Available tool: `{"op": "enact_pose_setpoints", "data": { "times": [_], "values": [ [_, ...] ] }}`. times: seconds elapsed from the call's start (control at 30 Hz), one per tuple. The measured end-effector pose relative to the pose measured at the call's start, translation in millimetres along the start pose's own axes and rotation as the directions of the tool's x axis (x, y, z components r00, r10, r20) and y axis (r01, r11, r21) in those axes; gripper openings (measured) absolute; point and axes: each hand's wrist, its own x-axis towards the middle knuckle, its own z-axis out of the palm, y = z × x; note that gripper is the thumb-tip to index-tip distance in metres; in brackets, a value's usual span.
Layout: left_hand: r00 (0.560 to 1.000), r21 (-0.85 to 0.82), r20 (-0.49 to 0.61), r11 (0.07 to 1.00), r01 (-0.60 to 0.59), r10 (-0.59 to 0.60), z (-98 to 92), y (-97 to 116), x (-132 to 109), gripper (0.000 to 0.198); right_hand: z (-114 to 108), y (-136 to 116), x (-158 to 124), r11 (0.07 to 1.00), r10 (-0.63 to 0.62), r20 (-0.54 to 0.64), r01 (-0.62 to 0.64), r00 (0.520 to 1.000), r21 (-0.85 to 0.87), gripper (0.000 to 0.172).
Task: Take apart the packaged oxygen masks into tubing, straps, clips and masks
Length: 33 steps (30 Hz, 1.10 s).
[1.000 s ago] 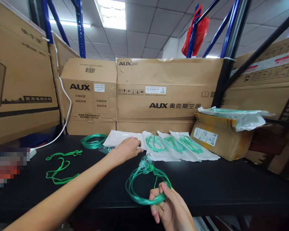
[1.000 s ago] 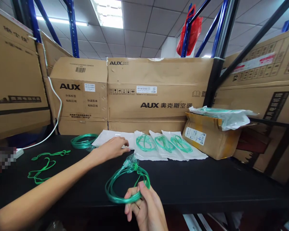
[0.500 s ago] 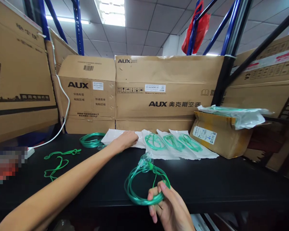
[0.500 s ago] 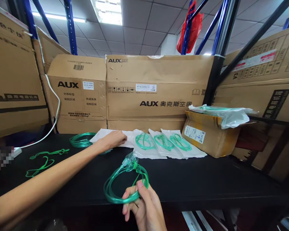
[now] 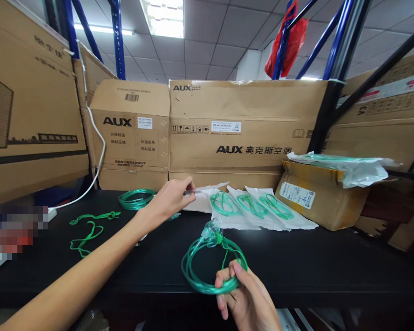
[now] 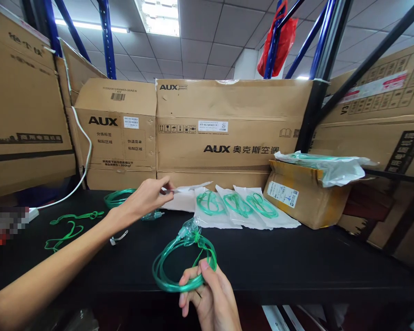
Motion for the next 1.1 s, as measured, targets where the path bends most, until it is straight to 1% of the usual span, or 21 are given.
{"op": "enact_pose_setpoints", "data": {
  "times": [0.1, 0.17, 0.23, 0.27, 0.37, 0.47, 0.5, 0.6, 0.83, 1.0, 1.1],
  "values": [
    [0.994, -0.09, 0.085, 0.994, -0.054, 0.062, 2.2, 2.3, -24.9, 0.022, -1.7, 1.4, -0.1, 1.0, -0.002, -0.015, 0.002, 1.0, -0.003, 0.043],
    [0.983, -0.131, 0.157, 0.988, -0.075, 0.096, 2.5, 0.9, -37.9, 0.031, -3.5, 2.1, -0.2, 1.0, -0.001, -0.027, 0.0, 1.0, -0.011, 0.043],
    [0.97, -0.168, 0.213, 0.982, -0.083, 0.119, 1.6, 0.8, -45.1, 0.039, -5.2, 2.3, -0.4, 1.0, 0.003, -0.039, -0.004, 0.999, -0.021, 0.043],
    [0.965, -0.184, 0.23, 0.98, -0.08, 0.122, 1.0, 2.2, -46.4, 0.037, -5.9, 2.1, -0.6, 1.0, 0.005, -0.043, -0.006, 0.999, -0.025, 0.044],
    [0.961, -0.212, 0.254, 0.976, -0.053, 0.107, -0.4, 14.5, -44.2, 0.021, -7.0, 1.7, -1.2, 0.999, 0.004, -0.044, -0.005, 0.999, -0.041, 0.044],
    [0.957, -0.207, 0.276, 0.978, -0.031, 0.089, 0.1, 33.2, -39.4, 0.042, -7.2, 1.9, -1.8, 0.998, 0.006, -0.039, -0.008, 0.999, -0.055, 0.045],
    [0.956, -0.202, 0.282, 0.979, -0.026, 0.084, 0.7, 38.8, -38.2, 0.046, -7.2, 2.2, -1.9, 0.998, 0.006, -0.038, -0.009, 0.999, -0.057, 0.045],
    [0.953, -0.188, 0.296, 0.982, -0.01, 0.066, 3.3, 48.6, -35.6, 0.045, -7.3, 3.1, -2.1, 0.998, 0.002, -0.033, -0.004, 0.999, -0.059, 0.045],
    [0.935, -0.218, 0.35, 0.976, 0.024, 0.055, 5.9, 43.6, -31.4, 0.031, -7.2, 4.3, -2.7, 0.997, 0.007, -0.024, -0.009, 1.0, -0.072, 0.043],
    [0.935, -0.213, 0.351, 0.976, 0.039, 0.039, 10.2, 46.1, -29.2, 0.028, -5.9, 3.7, -3.9, 0.994, 0.018, -0.002, -0.018, 1.0, -0.105, 0.043],
    [0.939, -0.211, 0.342, 0.977, 0.035, 0.041, 13.9, 48.8, -28.1, 0.03, -5.8, 3.5, -4.2, 0.993, 0.014, 0.001, -0.013, 1.0, -0.113, 0.043]
  ]
}}
